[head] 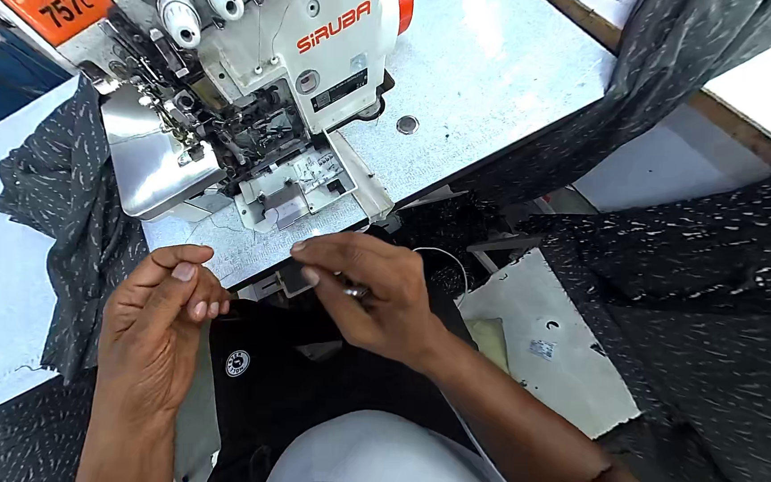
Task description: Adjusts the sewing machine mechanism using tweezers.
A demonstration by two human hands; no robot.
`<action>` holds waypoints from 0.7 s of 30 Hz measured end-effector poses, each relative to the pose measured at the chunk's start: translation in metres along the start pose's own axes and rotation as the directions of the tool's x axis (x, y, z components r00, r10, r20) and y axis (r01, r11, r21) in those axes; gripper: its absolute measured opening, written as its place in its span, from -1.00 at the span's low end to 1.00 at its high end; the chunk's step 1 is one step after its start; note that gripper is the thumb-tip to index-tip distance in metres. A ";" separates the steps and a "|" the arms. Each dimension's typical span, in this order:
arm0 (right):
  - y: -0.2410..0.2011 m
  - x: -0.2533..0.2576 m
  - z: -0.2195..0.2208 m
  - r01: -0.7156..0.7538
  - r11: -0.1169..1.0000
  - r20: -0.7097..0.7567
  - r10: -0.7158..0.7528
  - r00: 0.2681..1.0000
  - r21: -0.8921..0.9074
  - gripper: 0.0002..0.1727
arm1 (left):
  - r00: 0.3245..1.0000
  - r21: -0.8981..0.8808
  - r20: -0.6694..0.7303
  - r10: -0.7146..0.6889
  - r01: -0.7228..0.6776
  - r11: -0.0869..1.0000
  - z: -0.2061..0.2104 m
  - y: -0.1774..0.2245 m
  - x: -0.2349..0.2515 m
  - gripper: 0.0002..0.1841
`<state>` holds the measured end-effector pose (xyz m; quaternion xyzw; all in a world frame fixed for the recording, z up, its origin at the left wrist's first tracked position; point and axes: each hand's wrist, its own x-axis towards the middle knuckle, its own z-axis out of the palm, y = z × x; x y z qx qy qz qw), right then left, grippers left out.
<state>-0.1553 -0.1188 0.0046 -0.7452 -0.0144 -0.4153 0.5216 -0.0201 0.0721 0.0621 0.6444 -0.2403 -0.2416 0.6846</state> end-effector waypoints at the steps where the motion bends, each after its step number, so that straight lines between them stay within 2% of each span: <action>1: 0.003 0.001 -0.002 -0.003 1.000 -0.022 0.003 1.000 0.008 -0.79 | 1.000 0.013 -0.029 0.002 -0.002 1.000 0.000 -0.001 0.001 -0.78; 5: 0.014 -0.008 -0.002 -0.023 0.999 -0.036 0.025 0.999 0.050 -0.81 | 0.996 -0.018 -0.094 0.003 -0.005 1.000 0.001 -0.004 0.003 -0.77; 9: 0.026 -0.012 -0.015 -0.039 0.998 -0.084 0.035 0.996 -0.043 -0.81 | 0.999 -0.033 -0.029 0.046 -0.047 0.998 -0.002 -0.011 0.004 -0.79; 13: 0.041 0.025 -0.060 -0.033 0.953 -0.224 -0.037 0.974 -0.302 -0.78 | 0.995 0.243 0.064 0.070 -0.084 0.966 -0.013 -0.025 0.008 -0.81; 16: 0.047 0.068 -0.096 -0.033 0.897 -0.206 -0.065 0.976 -0.441 -0.71 | 0.997 0.398 0.064 0.052 -0.074 0.914 -0.011 -0.035 0.010 -0.77; 17: 0.046 0.078 -0.103 -0.030 0.923 -0.208 -0.054 0.977 -0.383 -0.71 | 0.997 0.411 0.055 0.059 -0.077 0.908 -0.009 -0.036 0.012 -0.77; 19: 0.043 0.091 -0.105 0.017 0.998 -0.277 -0.035 0.960 -0.065 -0.70 | 0.994 0.415 0.044 0.098 -0.107 0.904 -0.009 -0.036 0.016 -0.77; 21: 0.038 0.095 -0.097 0.094 0.969 -0.363 -0.004 0.932 0.230 -0.64 | 0.990 0.414 0.038 0.139 -0.142 0.899 -0.016 -0.038 0.020 -0.77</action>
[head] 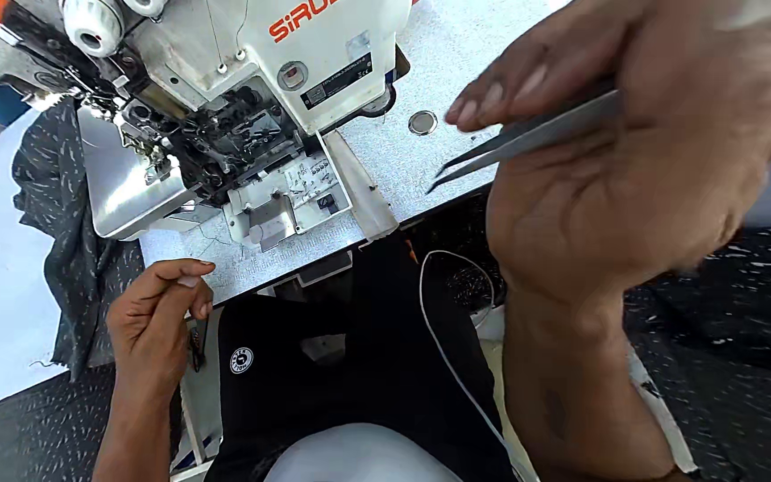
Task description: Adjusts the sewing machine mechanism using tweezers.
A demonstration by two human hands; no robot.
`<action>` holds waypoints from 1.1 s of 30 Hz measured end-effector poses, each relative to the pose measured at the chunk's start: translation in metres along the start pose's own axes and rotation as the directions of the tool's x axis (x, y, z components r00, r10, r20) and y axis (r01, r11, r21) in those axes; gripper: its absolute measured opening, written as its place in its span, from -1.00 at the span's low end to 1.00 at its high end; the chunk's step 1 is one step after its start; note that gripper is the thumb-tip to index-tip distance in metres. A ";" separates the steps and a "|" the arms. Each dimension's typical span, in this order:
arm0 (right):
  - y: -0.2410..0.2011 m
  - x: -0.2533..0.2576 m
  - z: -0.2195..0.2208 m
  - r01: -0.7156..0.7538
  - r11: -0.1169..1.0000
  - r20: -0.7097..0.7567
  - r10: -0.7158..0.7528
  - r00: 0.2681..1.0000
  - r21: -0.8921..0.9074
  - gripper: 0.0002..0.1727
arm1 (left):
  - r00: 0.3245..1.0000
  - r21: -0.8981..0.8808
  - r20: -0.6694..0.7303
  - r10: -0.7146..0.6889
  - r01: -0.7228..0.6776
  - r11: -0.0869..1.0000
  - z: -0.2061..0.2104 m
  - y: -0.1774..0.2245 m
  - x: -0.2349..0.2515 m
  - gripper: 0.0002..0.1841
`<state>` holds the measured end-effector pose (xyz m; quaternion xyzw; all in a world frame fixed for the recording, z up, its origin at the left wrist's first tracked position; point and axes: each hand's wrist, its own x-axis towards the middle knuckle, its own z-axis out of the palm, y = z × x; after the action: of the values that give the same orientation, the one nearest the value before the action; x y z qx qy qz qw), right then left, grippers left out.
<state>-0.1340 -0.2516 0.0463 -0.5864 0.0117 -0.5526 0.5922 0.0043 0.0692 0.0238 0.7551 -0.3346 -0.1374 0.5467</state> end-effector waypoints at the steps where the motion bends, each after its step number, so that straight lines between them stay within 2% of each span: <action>1: 0.000 -0.003 0.007 0.001 0.999 -0.039 0.001 0.999 0.052 -0.61 | 1.000 -0.010 -0.013 0.010 -0.010 1.000 -0.003 -0.004 0.000 -0.77; 3: 0.003 -0.011 0.021 -0.027 0.997 -0.049 0.030 0.998 0.067 -0.56 | 0.999 -0.038 -0.033 0.022 -0.024 0.999 -0.010 -0.014 0.000 -0.75; 6: 0.018 -0.027 0.039 -0.191 0.972 0.094 0.179 0.979 0.139 -0.52 | 0.997 -0.158 -0.062 0.041 -0.050 0.986 -0.017 -0.026 -0.001 -0.75; 8: 0.030 -0.032 0.043 -0.281 0.945 0.235 0.239 0.942 0.166 -0.71 | 0.995 -0.232 -0.081 0.057 -0.074 0.970 -0.019 -0.032 -0.002 -0.74; 9: 0.035 -0.033 0.047 -0.284 0.946 0.262 0.238 0.935 0.156 -0.86 | 0.994 -0.254 -0.087 0.063 -0.083 0.964 -0.019 -0.034 -0.002 -0.73; 10: 0.040 -0.033 0.050 -0.263 0.956 0.260 0.223 0.940 0.130 -0.91 | 0.994 -0.270 -0.089 0.069 -0.091 0.959 -0.019 -0.035 -0.001 -0.73; 13: 0.049 -0.033 0.061 -0.168 0.986 0.221 0.169 0.961 -0.020 -0.80 | 0.993 -0.294 -0.088 0.074 -0.096 0.951 -0.020 -0.036 -0.001 -0.75; 16: 0.051 -0.034 0.068 -0.043 0.992 0.146 0.060 0.987 -0.121 -0.86 | 0.993 -0.333 -0.093 0.069 -0.096 0.938 -0.024 -0.039 -0.002 -0.76; 18: 0.046 -0.031 0.063 0.038 0.993 0.048 -0.033 0.998 -0.113 -0.93 | 0.994 -0.356 -0.087 0.070 -0.097 0.929 -0.027 -0.041 -0.001 -0.76; 19: 0.041 -0.026 0.055 0.058 0.994 -0.003 -0.059 0.998 -0.095 -0.96 | 0.994 -0.363 -0.083 0.070 -0.096 0.927 -0.028 -0.041 -0.001 -0.76; 21: 0.035 -0.010 0.038 0.065 0.991 -0.130 -0.080 0.988 -0.118 -0.88 | 0.994 -0.367 -0.075 0.075 -0.097 0.925 -0.028 -0.042 -0.001 -0.77; 23: 0.031 0.006 0.023 0.035 0.965 -0.178 -0.084 0.981 -0.259 -0.83 | 0.995 -0.367 -0.065 0.073 -0.092 0.925 -0.028 -0.041 -0.002 -0.79; 25: 0.019 0.006 0.017 0.062 0.915 -0.027 -0.079 0.996 -0.399 -0.79 | 0.998 -0.338 -0.013 0.066 -0.067 0.939 -0.026 -0.029 -0.005 -0.81; 27: 0.000 -0.009 0.027 0.147 0.906 0.270 -0.038 0.962 -0.396 -0.69 | 0.986 -0.250 0.136 0.092 -0.056 0.967 -0.023 -0.004 -0.012 -0.80; 29: -0.011 -0.034 0.050 0.132 0.962 0.538 0.017 0.843 -0.237 -0.59 | 0.925 -0.193 0.343 0.161 -0.099 0.976 -0.019 0.027 -0.018 -0.76; 30: -0.012 -0.046 0.063 0.110 0.977 0.627 0.031 0.779 -0.184 -0.57 | 0.876 -0.193 0.434 0.208 -0.135 0.972 -0.018 0.040 -0.017 -0.74; 32: -0.010 -0.062 0.083 0.064 0.994 0.728 0.021 0.686 -0.088 -0.62 | 0.811 -0.213 0.513 0.279 -0.195 0.957 -0.020 0.066 -0.013 -0.73; 33: -0.010 -0.064 0.087 0.044 0.998 0.739 -0.002 0.674 -0.037 -0.67 | 0.814 -0.223 0.502 0.292 -0.204 0.953 -0.021 0.082 -0.013 -0.70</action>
<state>-0.1080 -0.1466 0.0401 -0.7749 -0.2215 -0.2758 0.5238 -0.0222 0.0788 0.1045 0.5915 -0.5560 -0.2936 0.5048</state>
